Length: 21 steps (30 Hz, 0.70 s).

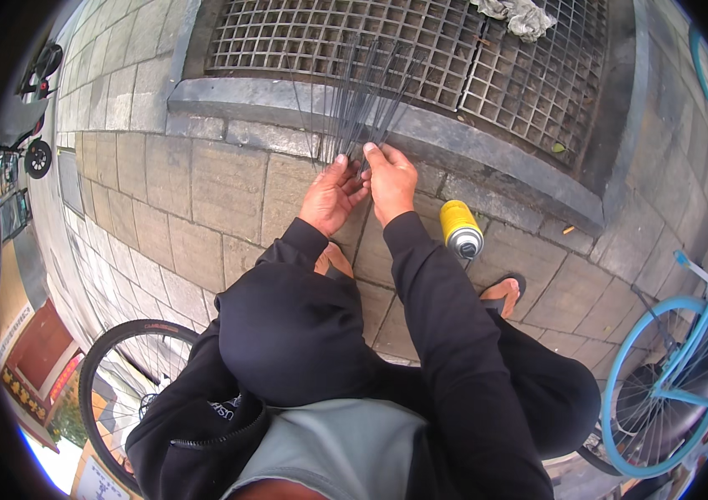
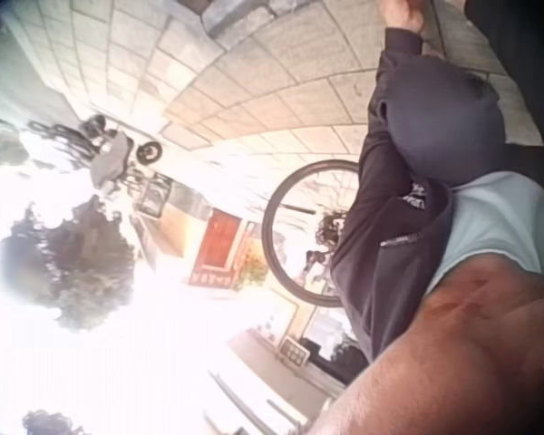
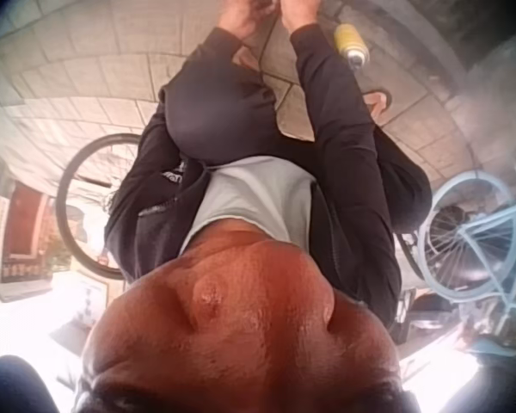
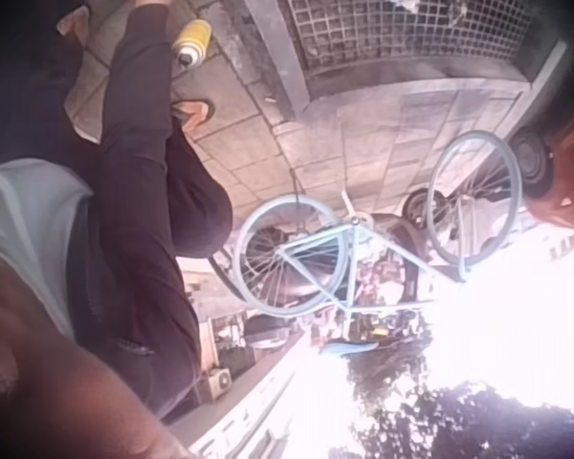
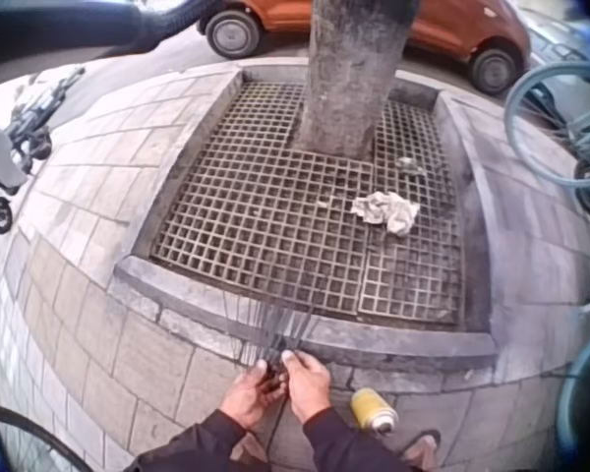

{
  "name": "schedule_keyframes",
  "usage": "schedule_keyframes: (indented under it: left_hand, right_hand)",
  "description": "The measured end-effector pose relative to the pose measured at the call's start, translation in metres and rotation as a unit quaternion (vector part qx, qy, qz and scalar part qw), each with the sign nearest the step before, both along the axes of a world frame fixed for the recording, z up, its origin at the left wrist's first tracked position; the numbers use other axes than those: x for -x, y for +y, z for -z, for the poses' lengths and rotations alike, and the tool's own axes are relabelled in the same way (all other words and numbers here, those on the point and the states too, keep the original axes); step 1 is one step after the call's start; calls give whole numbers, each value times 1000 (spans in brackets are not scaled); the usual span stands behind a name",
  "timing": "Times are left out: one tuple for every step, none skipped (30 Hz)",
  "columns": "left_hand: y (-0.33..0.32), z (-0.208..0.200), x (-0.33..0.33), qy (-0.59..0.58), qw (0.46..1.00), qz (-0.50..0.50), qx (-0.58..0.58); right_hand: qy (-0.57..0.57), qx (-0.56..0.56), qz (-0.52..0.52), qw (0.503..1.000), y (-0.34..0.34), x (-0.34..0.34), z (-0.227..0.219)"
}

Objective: The person sits on the sidewalk and wipes a bundle of bicycle spokes with a white cloth. They then stand, walk into a bicycle shop, pick up a yellow spray can, and return outside to spray the spokes.

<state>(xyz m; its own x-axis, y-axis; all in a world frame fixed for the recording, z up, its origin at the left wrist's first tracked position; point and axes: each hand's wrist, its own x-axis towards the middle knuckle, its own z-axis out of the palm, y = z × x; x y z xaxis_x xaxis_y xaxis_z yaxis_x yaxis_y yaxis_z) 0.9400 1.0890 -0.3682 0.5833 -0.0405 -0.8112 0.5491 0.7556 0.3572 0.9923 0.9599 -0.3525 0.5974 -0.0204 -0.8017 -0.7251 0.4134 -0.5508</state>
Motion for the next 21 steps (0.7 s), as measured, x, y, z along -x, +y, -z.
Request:
schedule_keyframes:
  left_hand:
    - [-1,-1,0,-5,1000,1,-1]
    - [-1,-2,0,-6,1000,0,1]
    - [-1,-3,0,-8,1000,-1,3]
    - [-2,-4,0,-9,1000,-2,6]
    - [-2,-2,1,-11,1000,-1,5]
    - [-2,-1,2,-12,1000,-1,5]
    - [-2,0,2,-13,1000,0,4]
    - [-3,-1,2,-14,1000,2,6]
    - [-3,-3,2,-15,1000,4,9]
    - [-4,-4,1,-15,1000,5,11]
    - [-3,-3,2,-16,1000,7,13]
    - [-3,-2,2,-17,1000,9,15]
    - [-3,-1,3,-18,1000,11,17]
    - [-3,-3,2,-20,1000,16,17]
    - [-4,-4,2,-22,999,21,18]
    - [-4,-6,1,-24,999,25,19]
    - [-5,-6,1,-23,999,28,17]
    - [-6,-7,1,-22,999,32,15]
    - [-6,-7,1,-21,999,35,13]
    - [-6,-5,1,-22,999,38,13]
    - [-5,-4,2,-23,999,40,14]
  right_hand:
    - [0,-1,2,1000,-1,1,1]
    - [-1,-2,4,1000,-1,2,1]
    - [-2,-3,5,1000,-2,3,2]
    - [-3,-4,7,1000,-3,4,3]
    - [-4,-4,9,1000,-3,4,3]
    - [-5,-4,11,1000,-3,5,3]
    - [-2,-3,12,1000,-4,5,3]
    - [0,-2,13,1000,-5,6,2]
    - [3,0,14,1000,-6,6,2]
    - [2,0,14,1000,-6,6,1]
    - [1,0,14,1000,-7,6,2]
    - [0,-1,15,1000,-7,7,3]
    - [-2,-3,14,1000,-8,7,4]
    - [-4,-4,13,1000,-9,8,5]
    - [-6,-6,12,1000,-10,8,6]
    - [-6,-1,14,1000,-10,9,7]
    - [-6,4,17,1000,-10,10,7]
    - [-6,9,19,1000,-9,10,7]
    - [-8,12,22,1000,-9,10,6]
    - [-8,16,24,1000,-8,10,4]
    - [-9,19,27,999,-8,10,2]
